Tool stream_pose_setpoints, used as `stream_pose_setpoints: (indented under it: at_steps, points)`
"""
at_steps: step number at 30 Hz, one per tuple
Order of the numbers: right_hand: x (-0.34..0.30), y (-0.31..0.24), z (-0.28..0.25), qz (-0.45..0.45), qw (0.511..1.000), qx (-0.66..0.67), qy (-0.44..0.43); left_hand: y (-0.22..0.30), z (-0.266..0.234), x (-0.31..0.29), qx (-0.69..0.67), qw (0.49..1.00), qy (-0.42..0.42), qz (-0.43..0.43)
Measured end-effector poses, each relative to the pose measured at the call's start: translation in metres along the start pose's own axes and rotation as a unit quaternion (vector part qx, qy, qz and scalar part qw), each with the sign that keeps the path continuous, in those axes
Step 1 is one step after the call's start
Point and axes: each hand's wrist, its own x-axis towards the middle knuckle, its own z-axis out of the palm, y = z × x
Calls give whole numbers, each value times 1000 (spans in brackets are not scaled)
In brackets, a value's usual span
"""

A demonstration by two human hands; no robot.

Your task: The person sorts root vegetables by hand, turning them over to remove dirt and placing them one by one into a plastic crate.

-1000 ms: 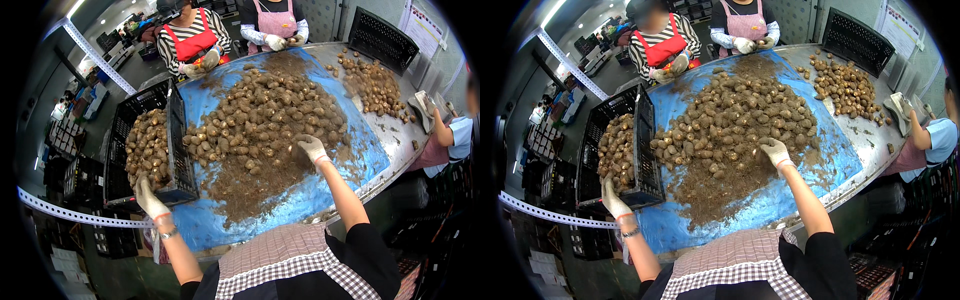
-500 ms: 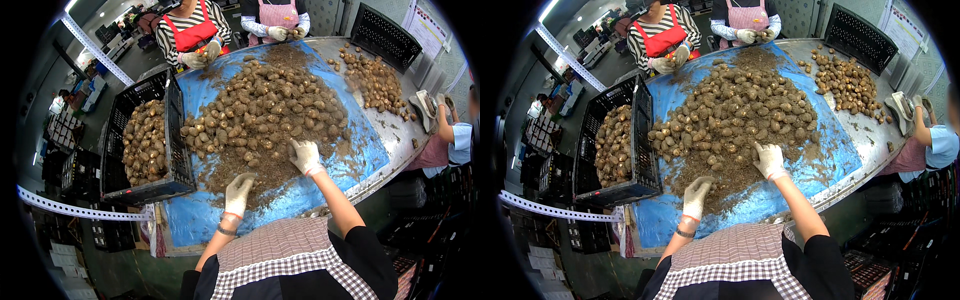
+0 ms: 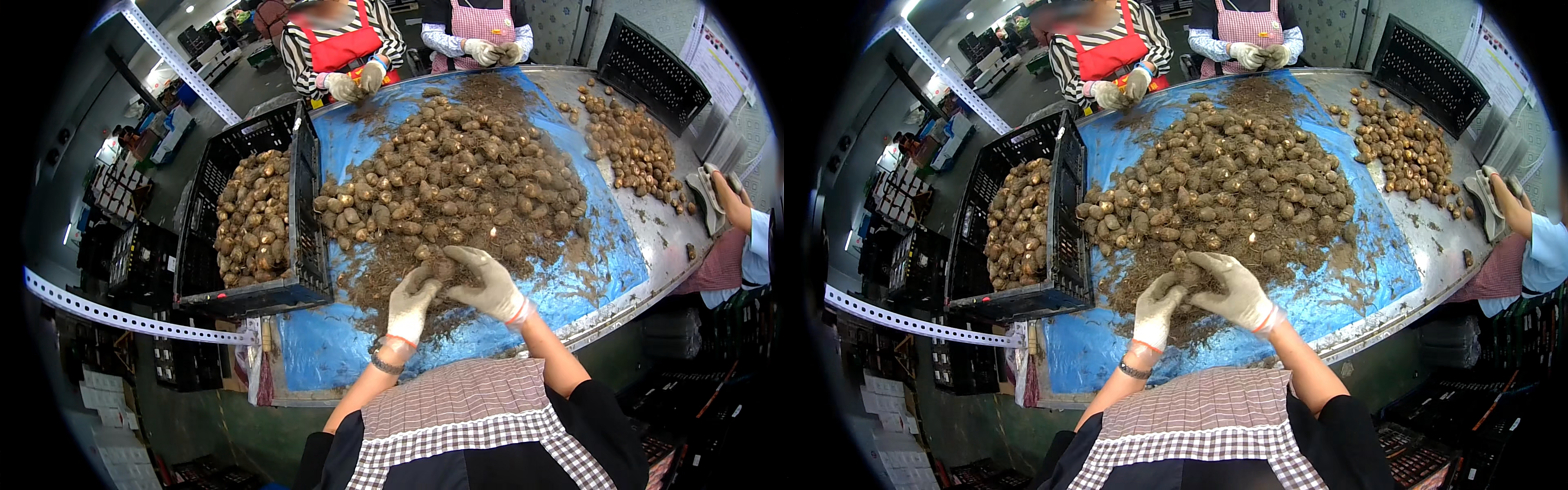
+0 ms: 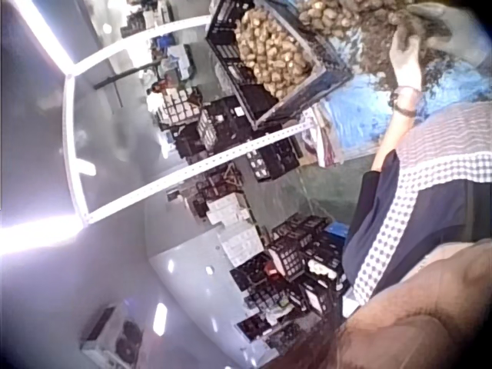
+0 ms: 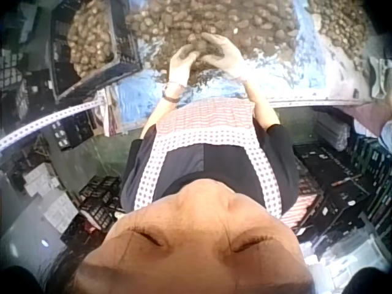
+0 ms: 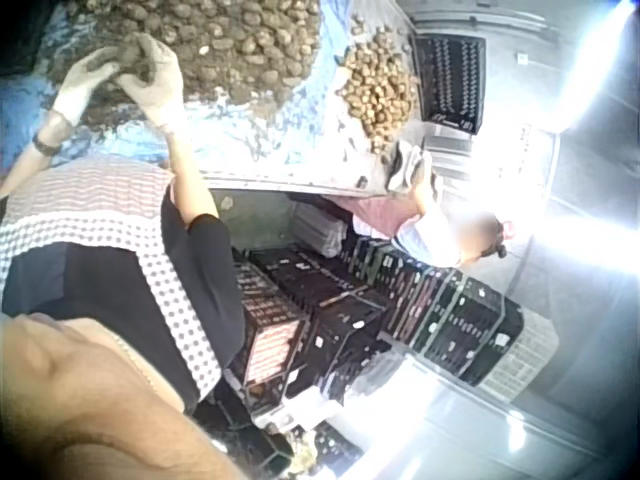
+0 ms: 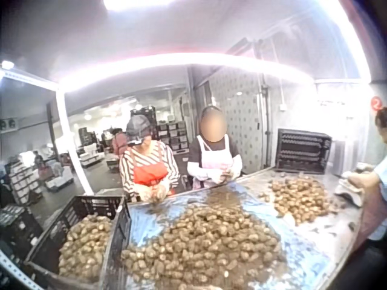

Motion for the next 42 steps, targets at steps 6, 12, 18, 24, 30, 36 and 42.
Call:
stream_pose_setpoints:
  at_steps: [6,12,18,24,30,36,42]
  points:
    - [3,-12,-13,60,997,47,8,18,8,-13,-7,997,-61,41]
    - [1,-18,14,121,963,221,91,19,6,-15,-46,998,-52,10]
    - [1,-17,15,122,970,185,98,27,5,-23,-29,999,-34,13]
    - [7,-23,11,173,960,201,85,21,-1,-22,-8,999,-38,23]
    - [5,-2,23,275,885,357,120,20,3,-22,40,996,-65,49]
    - [4,-13,26,279,896,314,139,9,-4,-15,-86,991,-103,26]
    - [-10,28,22,90,983,-160,29,28,0,-15,-150,981,-108,54]
